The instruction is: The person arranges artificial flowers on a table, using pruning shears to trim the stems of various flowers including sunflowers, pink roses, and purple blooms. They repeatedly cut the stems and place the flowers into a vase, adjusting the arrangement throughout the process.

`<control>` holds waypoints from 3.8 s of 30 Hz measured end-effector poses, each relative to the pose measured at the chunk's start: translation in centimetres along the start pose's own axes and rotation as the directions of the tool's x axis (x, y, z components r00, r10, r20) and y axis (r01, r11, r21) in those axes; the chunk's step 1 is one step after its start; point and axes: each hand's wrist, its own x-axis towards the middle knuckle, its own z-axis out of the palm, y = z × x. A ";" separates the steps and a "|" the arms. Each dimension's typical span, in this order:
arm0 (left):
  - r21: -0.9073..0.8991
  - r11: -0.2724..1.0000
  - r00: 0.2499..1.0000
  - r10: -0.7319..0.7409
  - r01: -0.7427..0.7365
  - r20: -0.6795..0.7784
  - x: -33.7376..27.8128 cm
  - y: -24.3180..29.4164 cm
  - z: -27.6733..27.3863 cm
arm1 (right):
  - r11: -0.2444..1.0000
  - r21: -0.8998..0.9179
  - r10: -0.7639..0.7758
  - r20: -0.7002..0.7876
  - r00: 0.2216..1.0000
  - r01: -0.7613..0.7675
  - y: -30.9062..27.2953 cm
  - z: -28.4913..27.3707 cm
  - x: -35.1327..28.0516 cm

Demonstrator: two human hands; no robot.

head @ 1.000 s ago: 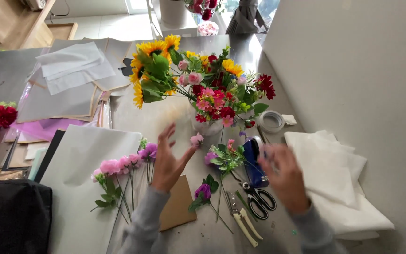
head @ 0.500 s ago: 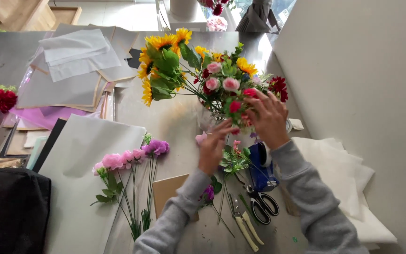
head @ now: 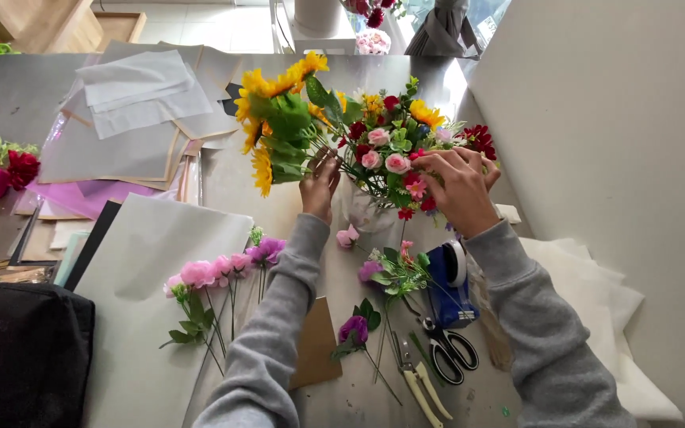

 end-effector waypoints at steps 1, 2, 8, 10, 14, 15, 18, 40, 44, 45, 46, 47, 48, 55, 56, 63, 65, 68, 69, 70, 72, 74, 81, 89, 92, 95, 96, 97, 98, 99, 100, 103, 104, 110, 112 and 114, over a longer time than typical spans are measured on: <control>-0.036 0.999 0.998 0.041 -0.039 0.043 -1.0 0.7 0.2 | 1.000 0.009 -0.006 -0.008 1.000 0.006 -0.1 0.2 0.0; -0.074 0.994 0.993 0.083 -0.077 0.084 -2.0 1.3 0.4 | 1.000 0.018 -0.012 -0.016 1.000 0.012 -0.2 0.4 0.1; -0.040 0.979 0.969 0.201 -0.198 0.142 -3.5 2.2 0.4 | 0.976 0.171 -0.106 -0.172 0.979 0.136 -6.9 -3.1 3.7; 0.015 0.968 0.955 0.244 -0.250 0.169 -4.2 3.2 1.3 | 0.980 0.109 -0.157 -0.105 0.982 0.168 -7.4 0.7 4.5; 0.232 0.916 0.938 0.286 -0.327 0.194 -4.7 4.2 2.8 | 0.993 -0.031 -0.107 0.074 0.991 0.110 -7.1 9.5 5.0; 0.232 0.916 0.938 0.286 -0.327 0.196 -4.7 3.9 3.0 | 0.994 -0.032 -0.106 0.073 0.992 0.109 -5.9 11.8 5.8; 0.368 0.861 0.931 0.278 -0.351 0.237 -4.7 3.9 2.5 | 1.000 -0.025 0.008 -0.042 0.999 -0.009 -3.5 15.4 7.5; -0.088 0.981 0.981 0.178 -0.171 0.073 -2.4 11.0 3.9 | 0.704 0.612 0.449 0.010 0.894 -0.360 -0.9 5.0 2.8; -0.303 0.908 0.955 0.296 -0.290 -0.026 -1.9 12.4 3.0 | 0.718 0.640 0.365 -0.009 0.931 -0.275 -0.5 5.5 2.7; -0.300 0.910 0.956 0.293 -0.286 -0.022 -2.4 13.1 2.7 | 0.716 0.640 0.370 -0.009 0.929 -0.279 -0.4 5.9 2.8; -0.310 0.884 0.934 0.356 -0.350 -0.039 -2.9 13.9 2.4 | 0.775 0.579 0.318 -0.014 0.948 -0.252 -0.4 6.4 2.8; -0.317 0.853 0.907 0.418 -0.414 -0.060 -3.5 14.6 1.9 | 0.829 0.515 0.261 -0.010 0.965 -0.219 -0.5 6.9 2.9; -0.315 0.855 0.908 0.415 -0.412 -0.061 -3.7 14.8 1.2 | 0.827 0.516 0.263 -0.006 0.965 -0.222 -0.4 7.3 2.4; 0.149 0.856 0.860 0.507 -0.496 -0.051 -8.7 15.3 -5.2 | 0.980 0.198 -0.049 0.093 0.994 0.030 2.5 9.9 3.0; 0.182 0.872 0.878 0.473 -0.455 -0.070 -9.7 15.1 -6.1 | 0.987 0.133 -0.111 0.121 0.986 0.094 3.6 10.0 3.7; 0.215 0.927 0.929 0.340 -0.306 -0.147 -15.5 12.4 -9.0 | 0.988 -0.034 0.155 0.208 0.966 -0.151 -2.7 -2.2 -0.8; 0.569 0.817 0.937 0.266 -0.094 -0.228 -18.2 13.0 -7.9 | 0.897 0.438 0.131 -0.127 0.983 -0.063 -11.1 -10.0 -4.0; 0.524 0.823 0.926 0.345 -0.220 -0.152 -19.7 11.6 -7.5 | 0.622 0.747 0.275 0.074 0.958 -0.236 -14.3 -7.8 -9.0; 0.524 0.823 0.927 0.342 -0.218 -0.152 -20.2 11.0 -7.2 | 0.622 0.746 0.278 0.075 0.958 -0.239 -14.7 -5.1 -10.5; 0.483 0.820 0.915 0.394 -0.307 -0.087 -20.7 10.4 -6.9 | 0.646 0.716 0.245 0.133 0.960 -0.264 -15.0 -2.5 -12.1; 0.437 0.813 0.899 0.437 -0.384 -0.022 -22.0 9.1 -6.7 | 0.667 0.683 0.223 0.197 0.955 -0.297 -14.3 0.6 -14.5; 0.325 0.781 0.840 0.534 -0.533 0.095 -23.1 8.2 -6.5 | 0.656 0.690 0.240 0.194 0.951 -0.307 -14.7 1.9 -15.6; 0.314 0.762 0.824 0.537 -0.566 0.183 -25.0 6.9 -7.1 | 0.621 0.715 0.276 0.184 0.943 -0.321 -14.2 5.7 -18.8; -0.142 0.894 0.902 0.431 -0.424 0.017 -24.3 4.8 -8.0 | 0.578 0.743 0.323 0.173 0.931 -0.338 -13.3 9.9 -22.5; -0.304 0.882 0.928 0.373 -0.360 -0.015 -24.4 4.1 -7.6 | 0.568 0.749 0.349 0.156 0.924 -0.342 -11.5 11.8 -24.0; 0.162 0.879 0.888 0.459 -0.448 -0.031 -25.0 4.9 -7.0 | 0.558 0.762 0.362 0.133 0.923 -0.329 -5.1 15.3 -27.4; 0.163 0.878 0.887 0.460 -0.450 -0.030 -24.8 4.5 -7.5 | 0.555 0.766 0.365 0.126 0.922 -0.324 -4.7 15.3 -27.8; 0.252 0.851 0.878 0.479 -0.461 -0.011 -24.4 4.1 -7.9 | 0.552 0.771 0.367 0.118 0.923 -0.318 -4.1 15.4 -28.0; 0.338 0.816 0.868 0.496 -0.469 0.010 -24.1 3.7 -8.3 | 0.549 0.776 0.368 0.110 0.923 -0.311 -3.6 15.4 -28.2; 0.338 0.816 0.868 0.497 -0.470 0.009 -23.8 2.9 -9.2 | 0.546 0.779 0.369 0.105 0.923 -0.307 -3.1 15.1 -28.5; 0.042 0.923 0.924 0.381 -0.383 0.047 -23.5 2.1 -10.2 | 0.544 0.783 0.371 0.099 0.923 -0.303 -2.7 14.9 -28.7; -0.266 0.937 0.953 0.270 -0.227 0.137 -25.7 3.7 -8.0 | 0.536 0.794 0.370 0.086 0.925 -0.288 -2.3 15.0 -29.3; -0.280 0.936 0.952 0.263 -0.213 0.157 -27.0 5.0 -6.4 | 0.532 0.798 0.371 0.082 0.925 -0.284 -2.4 15.2 -29.6; -0.176 0.949 0.949 0.287 -0.263 0.131 -27.1 4.9 -6.9 | 0.509 0.820 0.376 0.063 0.925 -0.263 -2.4 15.2 -30.0; -0.135 0.950 0.948 0.297 -0.282 0.114 -27.2 4.8 -7.2 | 0.502 0.826 0.372 0.062 0.926 -0.257 -2.4 15.1 -30.1; -0.091 0.949 0.946 0.309 -0.300 0.097 -27.4 4.7 -7.5 | 0.493 0.833 0.368 0.061 0.928 -0.250 -4.9 15.3 -28.5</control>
